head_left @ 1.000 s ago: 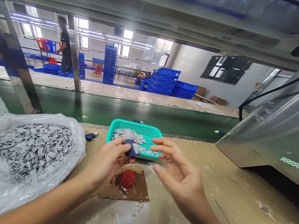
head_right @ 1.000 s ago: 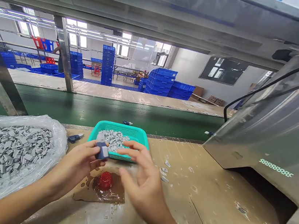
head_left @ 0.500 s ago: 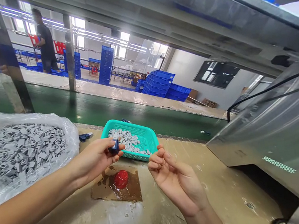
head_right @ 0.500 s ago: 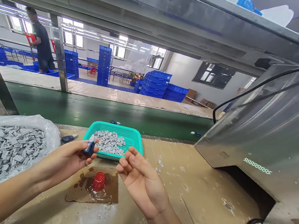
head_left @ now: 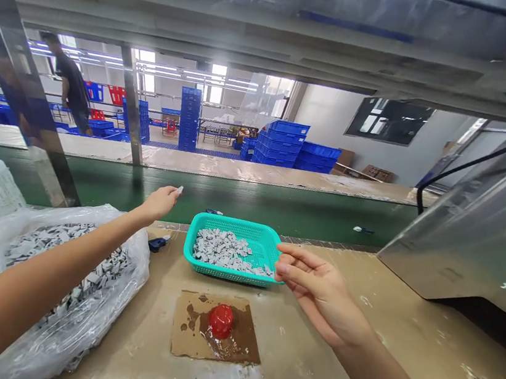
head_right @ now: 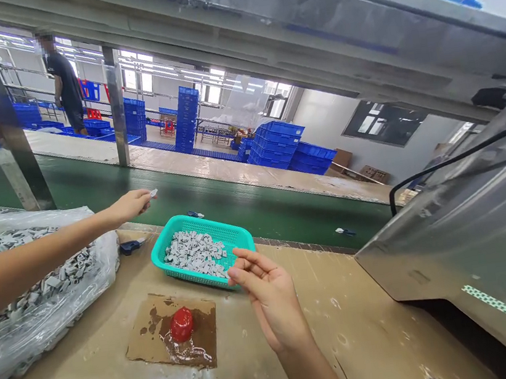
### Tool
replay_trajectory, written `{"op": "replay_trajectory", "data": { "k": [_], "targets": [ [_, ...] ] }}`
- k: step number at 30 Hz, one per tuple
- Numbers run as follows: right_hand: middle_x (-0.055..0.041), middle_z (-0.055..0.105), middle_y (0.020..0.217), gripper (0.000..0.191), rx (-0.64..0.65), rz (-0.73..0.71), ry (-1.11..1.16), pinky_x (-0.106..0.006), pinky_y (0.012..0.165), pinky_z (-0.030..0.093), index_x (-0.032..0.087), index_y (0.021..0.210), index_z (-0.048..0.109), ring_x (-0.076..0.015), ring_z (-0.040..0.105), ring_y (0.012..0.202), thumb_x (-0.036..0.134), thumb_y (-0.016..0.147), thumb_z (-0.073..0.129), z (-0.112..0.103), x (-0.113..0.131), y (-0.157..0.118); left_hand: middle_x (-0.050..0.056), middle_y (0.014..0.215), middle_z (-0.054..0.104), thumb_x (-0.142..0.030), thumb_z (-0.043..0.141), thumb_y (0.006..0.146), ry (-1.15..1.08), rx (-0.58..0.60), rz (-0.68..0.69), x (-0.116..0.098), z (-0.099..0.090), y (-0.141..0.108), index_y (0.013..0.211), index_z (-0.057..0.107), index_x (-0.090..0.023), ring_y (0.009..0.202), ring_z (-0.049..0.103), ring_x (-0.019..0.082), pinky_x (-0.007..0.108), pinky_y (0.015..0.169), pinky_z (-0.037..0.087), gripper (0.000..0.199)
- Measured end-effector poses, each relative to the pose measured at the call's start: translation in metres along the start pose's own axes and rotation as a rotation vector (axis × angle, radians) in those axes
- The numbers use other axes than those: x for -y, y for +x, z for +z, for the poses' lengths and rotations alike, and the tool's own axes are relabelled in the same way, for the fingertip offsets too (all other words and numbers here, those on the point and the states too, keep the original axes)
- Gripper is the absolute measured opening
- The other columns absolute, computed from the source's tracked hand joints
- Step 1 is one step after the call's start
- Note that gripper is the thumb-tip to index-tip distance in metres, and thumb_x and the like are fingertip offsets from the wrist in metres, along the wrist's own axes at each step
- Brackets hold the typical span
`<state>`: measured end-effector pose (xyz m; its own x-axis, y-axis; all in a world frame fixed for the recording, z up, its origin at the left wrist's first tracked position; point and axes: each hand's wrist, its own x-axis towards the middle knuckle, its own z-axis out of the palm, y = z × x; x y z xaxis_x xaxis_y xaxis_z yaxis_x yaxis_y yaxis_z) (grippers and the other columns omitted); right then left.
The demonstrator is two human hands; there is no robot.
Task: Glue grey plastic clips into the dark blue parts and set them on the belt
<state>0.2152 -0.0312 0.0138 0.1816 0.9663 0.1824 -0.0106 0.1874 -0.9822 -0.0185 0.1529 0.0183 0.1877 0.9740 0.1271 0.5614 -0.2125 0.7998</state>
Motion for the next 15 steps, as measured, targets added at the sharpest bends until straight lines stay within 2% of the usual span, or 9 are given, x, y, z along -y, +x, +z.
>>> {"op": "replay_trajectory", "data": {
  "k": [3, 5, 7, 10, 13, 15],
  "targets": [
    [-0.0041, 0.062, 0.073, 0.018, 0.034, -0.284, -0.574, -0.029, 0.061, 0.049, 0.014, 0.090, 0.062, -0.0171, 0.059, 0.065, 0.023, 0.075, 0.056, -0.007, -0.013, 0.034, 0.007, 0.095, 0.055, -0.025, 0.047, 0.083, 0.255, 0.004, 0.009, 0.029, 0.004, 0.030, 0.098, 0.053, -0.011, 0.086, 0.052, 0.018, 0.036, 0.075, 0.044, 0.021],
    [-0.0042, 0.063, 0.073, 0.013, 0.095, -0.385, -0.785, -0.030, 0.064, 0.048, 0.015, 0.080, 0.065, -0.0184, 0.060, 0.068, 0.015, 0.074, 0.054, -0.010, -0.023, 0.058, 0.008, 0.105, 0.052, -0.028, 0.049, 0.083, 0.386, 0.006, 0.004, 0.043, 0.008, 0.044, 0.104, 0.051, -0.013, 0.093, 0.052, 0.019, 0.040, 0.080, 0.043, 0.026],
    [-0.0016, 0.062, 0.069, 0.011, 0.182, -0.424, -0.880, -0.029, 0.066, 0.046, 0.016, 0.069, 0.065, -0.0178, 0.059, 0.069, 0.011, 0.073, 0.056, -0.012, -0.033, 0.077, 0.008, 0.107, 0.052, -0.029, 0.048, 0.084, 0.490, -0.002, -0.017, 0.052, 0.010, 0.055, 0.107, 0.050, -0.013, 0.095, 0.052, 0.020, 0.041, 0.080, 0.044, 0.028],
    [0.0019, 0.057, 0.064, 0.017, 0.282, -0.463, -0.997, -0.026, 0.062, 0.046, 0.013, 0.064, 0.059, -0.0129, 0.057, 0.063, 0.018, 0.080, 0.057, -0.013, -0.046, 0.090, 0.009, 0.107, 0.052, -0.029, 0.048, 0.084, 0.604, -0.017, -0.056, 0.058, 0.008, 0.066, 0.108, 0.050, -0.013, 0.094, 0.052, 0.020, 0.040, 0.080, 0.045, 0.029],
    [0.0034, 0.054, 0.062, 0.025, 0.302, -0.476, -1.068, -0.024, 0.057, 0.046, 0.013, 0.064, 0.054, -0.0107, 0.055, 0.059, 0.025, 0.086, 0.054, -0.013, -0.054, 0.093, 0.009, 0.109, 0.051, -0.029, 0.049, 0.083, 0.669, -0.026, -0.078, 0.061, 0.007, 0.069, 0.109, 0.049, -0.013, 0.096, 0.052, 0.020, 0.041, 0.081, 0.044, 0.030],
    [0.0033, 0.054, 0.062, 0.021, 0.282, -0.466, -1.092, -0.024, 0.059, 0.045, 0.013, 0.065, 0.056, -0.0125, 0.056, 0.062, 0.021, 0.085, 0.054, -0.011, -0.055, 0.094, 0.010, 0.117, 0.046, -0.029, 0.049, 0.083, 0.685, -0.039, -0.063, 0.060, 0.010, 0.068, 0.113, 0.046, -0.014, 0.103, 0.047, 0.023, 0.045, 0.086, 0.041, 0.033]
  ]
}}
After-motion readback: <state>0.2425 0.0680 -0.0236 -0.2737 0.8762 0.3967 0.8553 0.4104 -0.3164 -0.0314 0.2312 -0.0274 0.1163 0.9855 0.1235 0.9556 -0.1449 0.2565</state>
